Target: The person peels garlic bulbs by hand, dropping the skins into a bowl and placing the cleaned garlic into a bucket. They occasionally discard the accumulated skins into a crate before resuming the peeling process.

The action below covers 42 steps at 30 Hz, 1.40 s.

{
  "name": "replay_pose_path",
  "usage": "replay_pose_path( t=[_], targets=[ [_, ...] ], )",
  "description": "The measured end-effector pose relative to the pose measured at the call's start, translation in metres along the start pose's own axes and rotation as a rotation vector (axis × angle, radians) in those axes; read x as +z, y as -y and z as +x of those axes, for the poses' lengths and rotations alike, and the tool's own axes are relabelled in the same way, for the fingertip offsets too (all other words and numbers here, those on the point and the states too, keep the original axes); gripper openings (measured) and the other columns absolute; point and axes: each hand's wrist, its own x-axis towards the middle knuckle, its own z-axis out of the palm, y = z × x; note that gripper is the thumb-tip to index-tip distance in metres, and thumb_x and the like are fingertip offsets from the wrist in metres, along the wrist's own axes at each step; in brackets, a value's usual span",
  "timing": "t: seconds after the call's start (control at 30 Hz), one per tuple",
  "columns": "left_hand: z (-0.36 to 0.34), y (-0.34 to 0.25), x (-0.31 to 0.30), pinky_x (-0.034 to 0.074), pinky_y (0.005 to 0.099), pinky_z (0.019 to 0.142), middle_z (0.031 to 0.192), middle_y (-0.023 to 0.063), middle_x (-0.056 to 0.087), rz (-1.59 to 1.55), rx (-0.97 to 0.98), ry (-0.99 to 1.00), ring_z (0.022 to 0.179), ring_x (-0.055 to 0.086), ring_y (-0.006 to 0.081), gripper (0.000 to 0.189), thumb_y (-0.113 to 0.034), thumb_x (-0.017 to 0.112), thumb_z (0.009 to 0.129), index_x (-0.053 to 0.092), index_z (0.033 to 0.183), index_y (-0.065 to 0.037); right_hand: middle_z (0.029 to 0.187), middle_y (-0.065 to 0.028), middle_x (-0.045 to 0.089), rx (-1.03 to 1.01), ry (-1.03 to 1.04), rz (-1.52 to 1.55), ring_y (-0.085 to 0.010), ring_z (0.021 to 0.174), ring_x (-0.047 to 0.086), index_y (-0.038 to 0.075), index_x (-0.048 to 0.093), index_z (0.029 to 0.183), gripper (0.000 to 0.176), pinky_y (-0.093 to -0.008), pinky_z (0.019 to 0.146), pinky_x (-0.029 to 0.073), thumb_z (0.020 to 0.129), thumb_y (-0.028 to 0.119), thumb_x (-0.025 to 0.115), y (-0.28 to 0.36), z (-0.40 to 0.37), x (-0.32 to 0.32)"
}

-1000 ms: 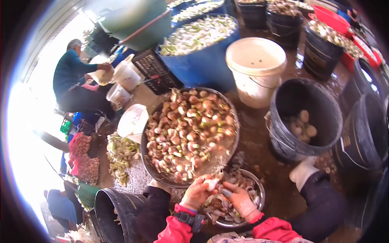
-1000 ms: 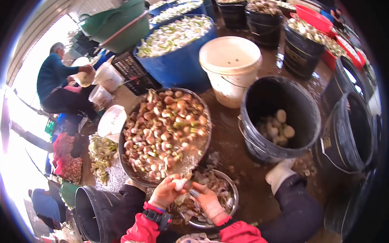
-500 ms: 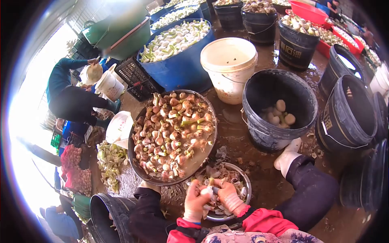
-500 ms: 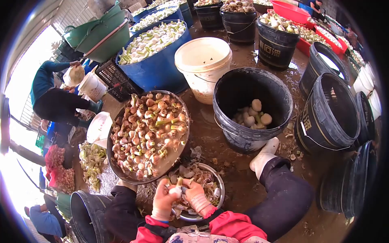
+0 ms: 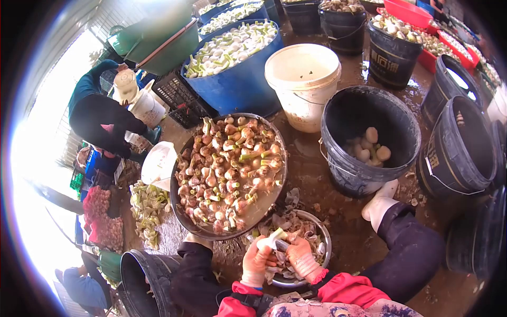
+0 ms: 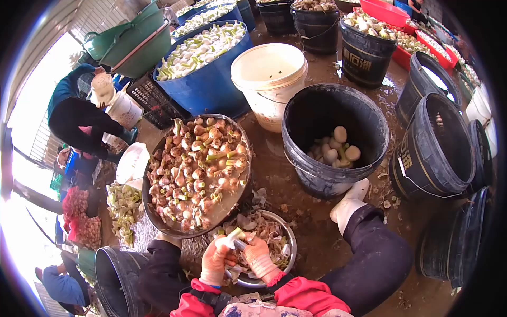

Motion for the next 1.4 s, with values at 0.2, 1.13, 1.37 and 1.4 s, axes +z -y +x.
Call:
replay_pose_path(
  t=[0.2,1.13,1.37,1.4],
  targets=[
    [0.032,0.008,-0.010,0.039,0.0221,0.040,0.066,0.0019,0.060,-0.032,-0.259,-0.256,0.046,0.052,0.0104,0.046,-0.049,0.045,0.093,0.061,0.092,-0.006,0.092,-0.0003,0.065,-0.053,0.134,-0.001,-0.0077,0.076,0.057,0.002,0.064,0.107,0.025,-0.0215,0.063,0.045,0.083,-0.002,0.059,-0.001,-0.003,-0.001],
    [-0.022,0.000,-0.009,0.052,0.0318,0.068,0.111,0.0148,0.059,-0.381,-0.039,0.077,0.089,0.061,0.0224,0.044,-0.020,0.055,0.091,0.045,0.131,-0.003,0.080,-0.0099,0.067,-0.228,-0.142,-0.706,-0.0201,0.072,0.062,0.007,0.066,0.099,0.021,-0.0320,0.069,0.049,0.080,0.014,0.061,-0.003,0.023,-0.037],
    [-0.024,0.011,-0.030,0.052,0.0329,0.073,0.100,0.0107,0.061,-0.321,-0.037,0.006,0.086,0.061,0.0196,0.031,-0.012,0.063,0.086,0.053,0.113,0.000,0.093,-0.0120,0.066,-0.555,0.252,-0.890,-0.0291,0.083,0.064,0.008,0.064,0.104,0.023,-0.0347,0.074,0.050,0.081,0.012,0.062,-0.023,0.022,-0.038],
    [-0.023,0.013,-0.027,0.051,0.0307,0.073,0.099,0.0091,0.061,-0.193,-0.018,-0.072,0.085,0.060,0.0177,0.032,-0.012,0.064,0.085,0.053,0.112,0.001,0.095,-0.0128,0.066,-0.449,0.273,-0.776,-0.0298,0.087,0.064,0.008,0.063,0.107,0.028,-0.0347,0.076,0.049,0.080,0.011,0.062,-0.017,0.007,-0.022]
  ],
)
